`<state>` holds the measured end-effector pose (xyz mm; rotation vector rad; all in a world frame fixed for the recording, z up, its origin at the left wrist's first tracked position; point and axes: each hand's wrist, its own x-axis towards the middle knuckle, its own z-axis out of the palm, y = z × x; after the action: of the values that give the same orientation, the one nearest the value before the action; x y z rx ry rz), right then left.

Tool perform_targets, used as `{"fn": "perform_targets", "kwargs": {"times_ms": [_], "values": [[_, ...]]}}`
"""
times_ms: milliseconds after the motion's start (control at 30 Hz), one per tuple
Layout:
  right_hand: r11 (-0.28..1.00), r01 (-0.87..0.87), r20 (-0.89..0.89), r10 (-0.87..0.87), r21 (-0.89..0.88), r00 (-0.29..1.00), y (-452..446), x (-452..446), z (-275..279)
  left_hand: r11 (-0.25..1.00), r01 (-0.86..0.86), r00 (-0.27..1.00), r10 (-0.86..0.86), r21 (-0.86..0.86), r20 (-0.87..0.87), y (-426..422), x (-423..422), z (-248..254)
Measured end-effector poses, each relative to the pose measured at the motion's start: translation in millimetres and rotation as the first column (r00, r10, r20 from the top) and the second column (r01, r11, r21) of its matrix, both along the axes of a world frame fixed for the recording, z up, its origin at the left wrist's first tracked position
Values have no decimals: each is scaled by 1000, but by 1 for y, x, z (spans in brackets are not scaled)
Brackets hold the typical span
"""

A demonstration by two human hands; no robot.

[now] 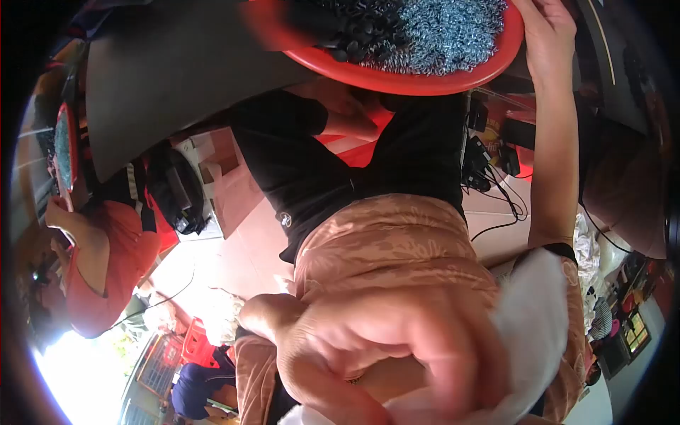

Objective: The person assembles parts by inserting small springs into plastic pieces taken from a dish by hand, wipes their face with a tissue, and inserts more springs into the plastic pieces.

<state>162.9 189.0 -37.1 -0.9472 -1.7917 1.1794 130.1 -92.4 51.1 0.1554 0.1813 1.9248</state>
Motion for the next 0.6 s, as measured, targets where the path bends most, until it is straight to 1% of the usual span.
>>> {"fn": "perform_targets", "kwargs": {"times_ms": [33,67,133,233,267,333,367,433,467,533,567,600], "values": [[1000,24,27,-23,-9,999,-2,1,1,999,24,1000,-23,32,-8,0,1,-2],[1000,-17,-28,17,-12,999,0,3,-2,997,47,999,-46,64,-17,-1,2,-4],[1000,-4,-13,4,13,1000,2,4,-4,923,176,983,-144,342,-118,3,-13,-31],[1000,-18,-33,19,17,999,3,4,-5,928,172,979,-125,331,-159,-1,-12,-28],[1000,-27,-45,28,15,999,2,4,-6,960,184,976,-155,210,-150,-4,-14,-17],[998,-56,-64,58,29,996,3,4,-9,979,190,974,-180,67,-139,-8,-14,-8],[997,-64,-68,66,43,995,5,6,-9,980,192,974,-183,55,-134,-7,-13,-7],[997,-42,-35,45,58,998,7,8,-9,994,26,999,-29,106,27,-8,6,-5],[997,-34,-22,35,67,999,7,7,-10,979,-154,975,127,136,185,-10,34,-3],[997,-67,-76,69,35,995,7,7,-11,903,-295,932,200,313,303,-2,42,-7],[996,-84,-102,86,23,991,7,7,-11,839,-247,958,134,485,255,11,33,-20],[997,-70,-75,74,44,994,9,6,-12,827,-195,969,79,527,234,13,28,-21]]}}
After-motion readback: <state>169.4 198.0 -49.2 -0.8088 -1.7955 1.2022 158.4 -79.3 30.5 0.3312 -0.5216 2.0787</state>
